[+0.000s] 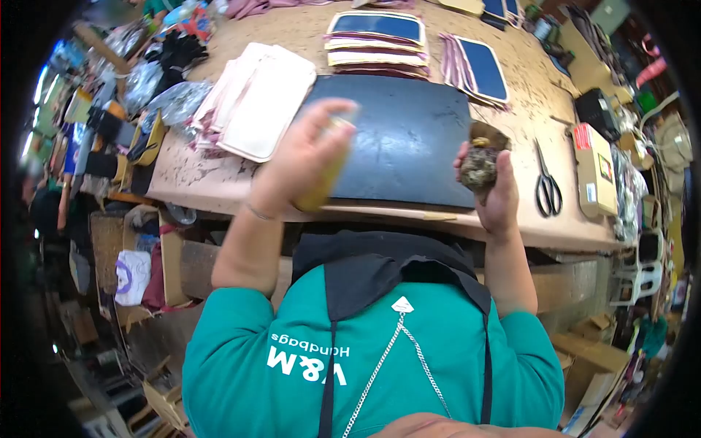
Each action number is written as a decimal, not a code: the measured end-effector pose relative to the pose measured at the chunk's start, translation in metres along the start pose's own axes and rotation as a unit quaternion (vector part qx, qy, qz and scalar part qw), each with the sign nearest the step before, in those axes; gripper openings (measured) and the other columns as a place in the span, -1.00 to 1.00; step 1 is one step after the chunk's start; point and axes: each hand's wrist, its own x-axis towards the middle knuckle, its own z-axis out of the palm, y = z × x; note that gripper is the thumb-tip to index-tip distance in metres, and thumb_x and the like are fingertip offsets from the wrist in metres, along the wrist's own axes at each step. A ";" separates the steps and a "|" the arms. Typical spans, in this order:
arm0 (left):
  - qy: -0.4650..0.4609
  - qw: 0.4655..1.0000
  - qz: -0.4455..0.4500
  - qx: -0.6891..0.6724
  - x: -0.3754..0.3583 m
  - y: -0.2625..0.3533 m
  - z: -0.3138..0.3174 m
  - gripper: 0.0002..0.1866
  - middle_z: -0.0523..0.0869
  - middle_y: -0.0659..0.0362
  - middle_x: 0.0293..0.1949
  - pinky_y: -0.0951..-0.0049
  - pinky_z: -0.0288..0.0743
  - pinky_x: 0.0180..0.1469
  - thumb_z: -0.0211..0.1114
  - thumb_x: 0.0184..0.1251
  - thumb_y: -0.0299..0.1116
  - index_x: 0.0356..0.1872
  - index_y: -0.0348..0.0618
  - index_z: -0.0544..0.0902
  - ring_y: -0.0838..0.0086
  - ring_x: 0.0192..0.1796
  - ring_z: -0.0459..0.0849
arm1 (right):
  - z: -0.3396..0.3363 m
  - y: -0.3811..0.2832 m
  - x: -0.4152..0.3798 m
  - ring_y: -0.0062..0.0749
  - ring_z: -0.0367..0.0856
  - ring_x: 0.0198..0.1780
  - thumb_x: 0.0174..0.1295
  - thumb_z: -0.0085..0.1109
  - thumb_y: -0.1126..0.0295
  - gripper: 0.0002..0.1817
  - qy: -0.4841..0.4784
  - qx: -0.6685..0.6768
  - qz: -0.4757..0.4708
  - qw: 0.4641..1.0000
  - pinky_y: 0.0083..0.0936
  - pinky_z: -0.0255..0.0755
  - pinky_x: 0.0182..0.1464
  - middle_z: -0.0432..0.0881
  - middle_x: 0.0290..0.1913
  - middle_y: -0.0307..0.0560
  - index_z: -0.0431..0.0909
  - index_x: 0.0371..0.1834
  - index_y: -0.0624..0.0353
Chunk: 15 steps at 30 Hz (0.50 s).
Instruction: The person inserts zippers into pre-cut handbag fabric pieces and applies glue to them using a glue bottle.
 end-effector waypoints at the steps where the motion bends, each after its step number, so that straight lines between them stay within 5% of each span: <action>1: 0.060 0.997 -0.025 -0.044 -0.001 -0.003 -0.031 -0.57 0.65 0.26 -0.21 0.54 0.52 -0.17 0.26 0.48 -0.22 0.29 -0.12 0.51 0.62 -0.21 0.59 | -0.002 0.001 0.003 -0.37 0.62 -0.07 0.55 -0.23 -0.14 -0.38 0.032 -0.023 -0.001 0.999 -0.46 0.54 -0.05 0.60 -0.05 -0.03 0.46 0.15 0.27; 8: 0.451 0.889 0.028 0.080 -0.056 0.027 -0.224 -0.24 0.65 0.10 -0.02 0.46 0.64 -0.15 0.27 0.46 -0.06 0.52 -0.19 0.18 0.48 -0.23 0.70 | 0.008 0.012 0.019 -0.43 0.62 -0.06 0.55 -0.14 -0.02 -0.48 -0.019 -0.026 0.083 0.996 -0.47 0.54 0.00 0.62 -0.04 -0.03 0.37 0.26 0.21; 12: 0.512 0.851 0.026 0.117 -0.084 0.041 -0.290 -0.17 0.71 0.02 -0.20 0.42 0.63 -0.16 0.26 0.45 -0.05 0.56 -0.18 0.06 0.40 -0.20 0.72 | 0.016 0.018 0.023 -0.47 0.58 0.04 0.53 -0.04 0.00 -0.39 -0.107 -0.069 0.090 0.988 -0.50 0.47 0.11 0.60 0.08 -0.01 0.24 0.44 0.21; 15: 0.505 0.856 0.032 0.112 -0.076 0.048 -0.284 -0.18 0.71 0.04 -0.15 0.45 0.62 -0.14 0.26 0.45 -0.04 0.55 -0.19 0.09 0.42 -0.19 0.72 | 0.019 0.015 0.024 -0.47 0.57 0.02 0.52 -0.02 -0.02 -0.38 -0.108 -0.076 0.082 0.988 -0.51 0.47 0.08 0.60 0.07 -0.02 0.25 0.43 0.20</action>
